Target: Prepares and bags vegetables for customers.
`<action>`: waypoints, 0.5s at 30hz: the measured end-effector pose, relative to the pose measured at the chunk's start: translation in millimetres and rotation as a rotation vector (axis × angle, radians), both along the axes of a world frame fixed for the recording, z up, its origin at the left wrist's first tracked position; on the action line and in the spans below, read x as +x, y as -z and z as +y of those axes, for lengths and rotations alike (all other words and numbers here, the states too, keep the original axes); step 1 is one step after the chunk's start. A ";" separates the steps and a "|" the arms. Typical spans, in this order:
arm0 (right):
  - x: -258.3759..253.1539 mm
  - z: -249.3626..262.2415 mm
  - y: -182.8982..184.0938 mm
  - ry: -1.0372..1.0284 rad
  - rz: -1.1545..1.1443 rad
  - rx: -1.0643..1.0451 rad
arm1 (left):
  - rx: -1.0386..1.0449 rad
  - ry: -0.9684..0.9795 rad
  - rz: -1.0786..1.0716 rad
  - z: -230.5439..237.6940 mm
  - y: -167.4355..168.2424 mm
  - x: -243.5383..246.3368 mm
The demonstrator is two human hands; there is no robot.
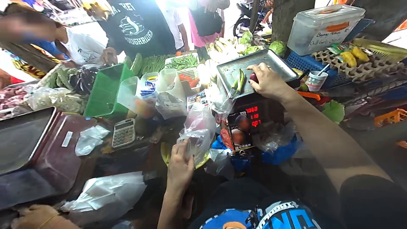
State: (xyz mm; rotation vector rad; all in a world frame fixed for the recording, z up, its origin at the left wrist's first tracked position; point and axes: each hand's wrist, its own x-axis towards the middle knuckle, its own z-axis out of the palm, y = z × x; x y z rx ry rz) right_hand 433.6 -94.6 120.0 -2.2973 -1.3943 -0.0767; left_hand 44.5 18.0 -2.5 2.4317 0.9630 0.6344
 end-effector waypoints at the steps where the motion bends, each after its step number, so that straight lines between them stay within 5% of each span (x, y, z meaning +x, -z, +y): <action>1: -5.9 -1.6 -4.7 -0.047 0.039 0.033 | -0.009 -0.017 0.009 -0.8 2.9 -4.7; 5: -36.2 -8.6 -22.4 -0.316 0.063 -0.039 | -0.040 -0.135 0.115 -6.5 6.7 -20.3; 9: -82.9 7.4 -12.0 -0.267 -0.320 -0.259 | -0.133 -0.261 0.276 -10.8 3.2 -20.7; 12: -88.2 14.3 -8.8 -0.316 -0.417 0.041 | -0.127 -0.289 0.288 -9.2 0.1 -17.5; 15: -99.4 6.6 -47.0 -0.310 0.052 0.330 | -0.146 -0.240 0.251 -5.8 -6.0 -15.5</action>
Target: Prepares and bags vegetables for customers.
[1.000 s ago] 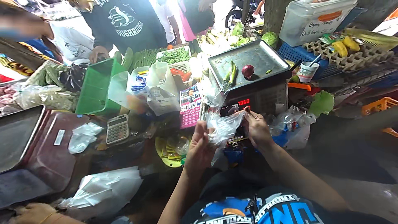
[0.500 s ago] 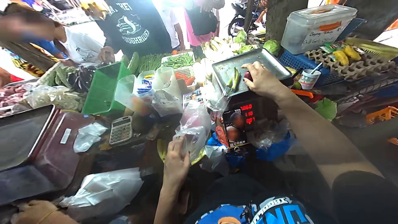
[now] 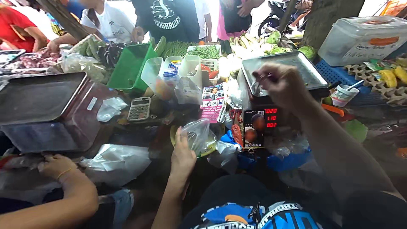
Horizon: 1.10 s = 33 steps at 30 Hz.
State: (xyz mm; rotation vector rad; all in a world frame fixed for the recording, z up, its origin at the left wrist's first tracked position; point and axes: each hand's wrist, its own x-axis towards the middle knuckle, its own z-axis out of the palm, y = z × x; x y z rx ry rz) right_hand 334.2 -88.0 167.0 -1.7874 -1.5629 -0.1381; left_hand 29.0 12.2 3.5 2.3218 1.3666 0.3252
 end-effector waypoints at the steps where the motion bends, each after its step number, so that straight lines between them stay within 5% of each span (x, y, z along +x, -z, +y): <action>1: -4.7 -0.7 -9.1 -0.031 0.198 0.058 | -0.011 0.027 -0.051 1.1 -2.4 1.9; 6: -41.2 8.2 -18.7 -0.209 0.771 0.030 | -0.123 0.180 -0.383 -4.5 -22.3 16.9; 14: -87.2 28.0 38.0 -0.378 0.966 -0.273 | -0.325 0.233 -0.539 -26.5 -68.2 22.5; 24: -74.8 24.7 52.4 -0.500 1.420 -0.262 | -0.513 0.295 -0.584 -35.4 -78.4 10.7; 30: -56.7 20.2 57.5 -0.668 1.382 -0.180 | -0.571 0.313 -0.674 -42.8 -89.4 8.2; 33: -59.2 12.1 47.8 -0.607 1.119 -0.152 | -0.522 0.365 -0.710 -39.6 -83.3 8.7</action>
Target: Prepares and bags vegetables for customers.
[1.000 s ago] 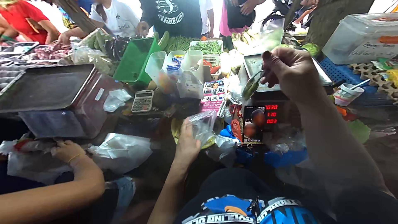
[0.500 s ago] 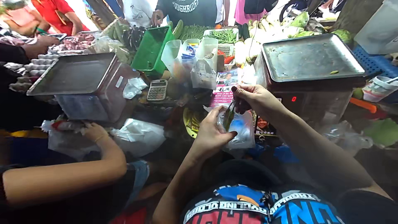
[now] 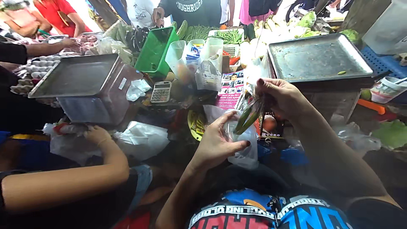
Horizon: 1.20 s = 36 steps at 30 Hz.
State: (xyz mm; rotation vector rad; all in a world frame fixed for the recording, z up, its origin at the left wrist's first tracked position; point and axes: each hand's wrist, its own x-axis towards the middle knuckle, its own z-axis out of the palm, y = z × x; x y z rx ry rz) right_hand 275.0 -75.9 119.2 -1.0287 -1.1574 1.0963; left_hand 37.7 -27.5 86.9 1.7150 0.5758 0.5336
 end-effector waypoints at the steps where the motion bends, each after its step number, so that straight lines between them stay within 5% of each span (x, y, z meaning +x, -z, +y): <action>1: -4.8 -4.6 -4.2 0.036 -0.141 0.010 | 0.013 0.016 -0.020 0.8 1.2 0.7; 5: -33.7 -16.6 3.8 0.070 -0.492 -0.080 | -0.007 0.050 -0.132 0.3 4.6 7.4; 11: -54.4 -5.6 41.5 -0.088 -0.258 -0.389 | -0.005 0.015 -0.209 2.7 12.1 15.5; 14: -48.9 -15.6 20.2 -0.145 -0.643 -0.334 | 0.045 -0.100 -0.219 10.2 15.6 14.8; 17: -47.7 -27.2 12.1 0.049 -0.950 -0.127 | 0.045 -0.187 -0.240 21.6 17.3 9.0; 20: -41.7 -24.7 9.2 -0.110 -1.063 -0.154 | 0.073 -0.128 -0.361 18.3 12.9 6.2; 22: -27.2 -17.0 16.8 -0.184 -0.994 0.020 | 0.107 -0.058 -0.448 15.6 8.9 4.0; 27: 56.9 12.0 -57.3 0.214 -0.909 0.315 | 0.232 -0.210 -0.410 25.7 9.0 -12.8; 32: 171.7 70.8 -162.8 0.574 -1.097 0.189 | 0.126 -0.449 -0.209 23.3 28.8 -29.9; 36: 253.9 137.2 -189.1 0.714 -1.221 0.194 | 0.021 -0.552 -0.054 16.8 41.8 -33.3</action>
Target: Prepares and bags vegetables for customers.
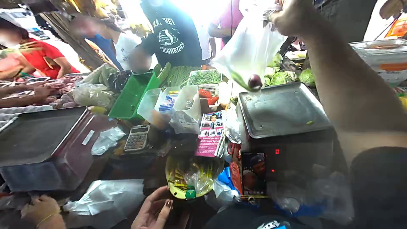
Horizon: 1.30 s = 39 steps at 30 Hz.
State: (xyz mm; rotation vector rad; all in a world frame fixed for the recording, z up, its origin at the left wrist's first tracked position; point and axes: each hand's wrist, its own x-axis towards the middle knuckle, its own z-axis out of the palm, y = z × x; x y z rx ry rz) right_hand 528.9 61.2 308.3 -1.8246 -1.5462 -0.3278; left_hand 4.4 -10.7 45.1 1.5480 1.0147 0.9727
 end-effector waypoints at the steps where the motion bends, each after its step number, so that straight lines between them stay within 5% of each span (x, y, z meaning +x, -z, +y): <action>1: 14.5 15.7 3.0 0.055 -0.039 -0.032 | -0.023 -0.012 0.042 -0.8 3.5 0.0; 6: 56.3 71.7 60.7 0.351 0.031 -0.367 | -0.092 -0.029 0.177 -2.9 14.6 5.2; 10: 95.2 95.7 131.4 0.287 -0.013 -0.632 | -0.094 -0.016 0.228 -2.7 19.4 8.4; 14: 93.3 99.2 151.4 0.217 -0.040 -0.969 | -0.099 0.005 0.284 -3.0 24.3 7.7; 24: 93.6 97.3 171.5 0.134 0.302 -1.018 | -0.074 0.055 0.272 2.7 37.1 17.3; 39: 99.9 96.2 185.9 0.236 -0.030 -1.070 | -0.152 0.114 0.328 -10.1 44.5 -3.4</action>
